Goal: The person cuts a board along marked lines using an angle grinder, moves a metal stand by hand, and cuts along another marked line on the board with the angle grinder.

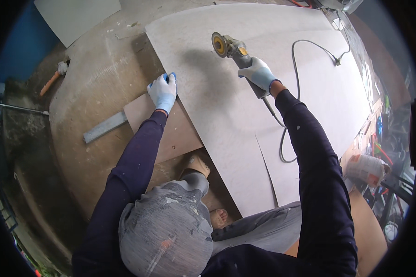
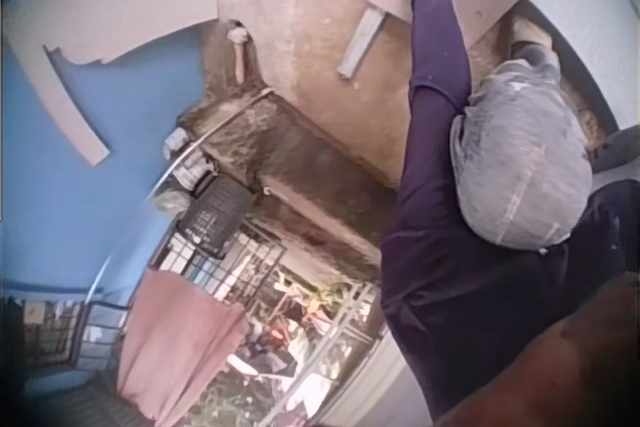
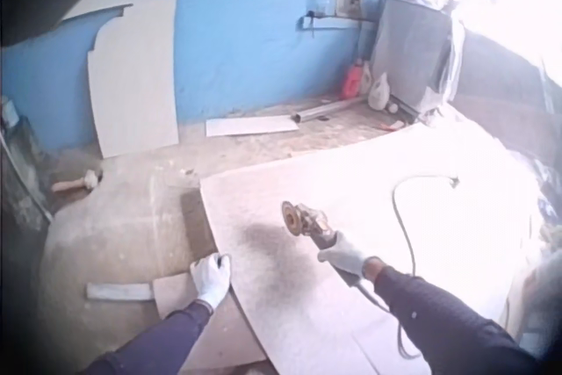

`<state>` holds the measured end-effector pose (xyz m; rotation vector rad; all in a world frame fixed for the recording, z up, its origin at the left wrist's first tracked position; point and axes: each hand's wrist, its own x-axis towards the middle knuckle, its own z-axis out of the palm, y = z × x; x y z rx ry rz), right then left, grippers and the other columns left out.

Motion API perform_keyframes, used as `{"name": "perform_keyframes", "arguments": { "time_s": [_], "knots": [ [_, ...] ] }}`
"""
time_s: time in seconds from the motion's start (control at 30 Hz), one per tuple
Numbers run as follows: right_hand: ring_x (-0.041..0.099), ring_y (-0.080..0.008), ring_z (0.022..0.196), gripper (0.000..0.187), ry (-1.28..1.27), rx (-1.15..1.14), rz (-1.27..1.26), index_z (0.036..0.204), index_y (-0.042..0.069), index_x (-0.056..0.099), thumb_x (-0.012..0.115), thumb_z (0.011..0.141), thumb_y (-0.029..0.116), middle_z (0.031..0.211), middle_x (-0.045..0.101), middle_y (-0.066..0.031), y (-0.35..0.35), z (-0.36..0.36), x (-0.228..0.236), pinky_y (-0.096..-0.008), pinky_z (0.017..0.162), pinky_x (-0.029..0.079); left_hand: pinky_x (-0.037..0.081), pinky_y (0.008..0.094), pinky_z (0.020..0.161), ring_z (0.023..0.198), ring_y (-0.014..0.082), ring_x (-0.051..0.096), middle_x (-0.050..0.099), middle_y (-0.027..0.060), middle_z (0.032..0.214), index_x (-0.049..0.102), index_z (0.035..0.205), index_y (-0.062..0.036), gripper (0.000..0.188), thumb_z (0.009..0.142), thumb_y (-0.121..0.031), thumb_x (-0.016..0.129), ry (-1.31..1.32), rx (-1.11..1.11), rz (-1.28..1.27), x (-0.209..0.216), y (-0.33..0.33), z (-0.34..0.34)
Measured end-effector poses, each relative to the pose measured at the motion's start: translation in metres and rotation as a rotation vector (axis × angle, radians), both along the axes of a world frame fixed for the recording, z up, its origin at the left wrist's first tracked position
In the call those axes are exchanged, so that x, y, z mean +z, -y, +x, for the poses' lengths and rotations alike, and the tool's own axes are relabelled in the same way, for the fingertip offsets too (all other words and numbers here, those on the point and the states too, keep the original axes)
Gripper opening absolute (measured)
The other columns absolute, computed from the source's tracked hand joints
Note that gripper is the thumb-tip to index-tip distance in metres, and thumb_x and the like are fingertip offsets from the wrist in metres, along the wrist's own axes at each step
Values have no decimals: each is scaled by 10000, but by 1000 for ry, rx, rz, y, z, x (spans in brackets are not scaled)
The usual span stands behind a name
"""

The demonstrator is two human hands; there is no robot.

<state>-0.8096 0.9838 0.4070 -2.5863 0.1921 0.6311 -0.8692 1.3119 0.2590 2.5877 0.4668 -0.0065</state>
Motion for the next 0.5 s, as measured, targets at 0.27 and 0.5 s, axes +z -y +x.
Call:
{"name": "perform_keyframes", "arguments": {
  "time_s": [0.27,0.5],
  "knots": [
    [737,-302,897,597,-62,-10,44,1120,-63,690,797,725,372,974,747,-194,3,4,-7,-383,822,573,477,474,894,941,331,713,779,121,972,788,972,-130,377,993,-452,593,151,52,35,-9,-2,-5],
    [743,-318,898,599,-21,27,-2,1109,-67,698,799,723,381,971,751,-209,3,6,-11,-389,822,575,484,486,846,921,301,714,781,89,942,786,930,-149,334,993,-415,595,170,73,30,-7,2,-4]
  ]
}}
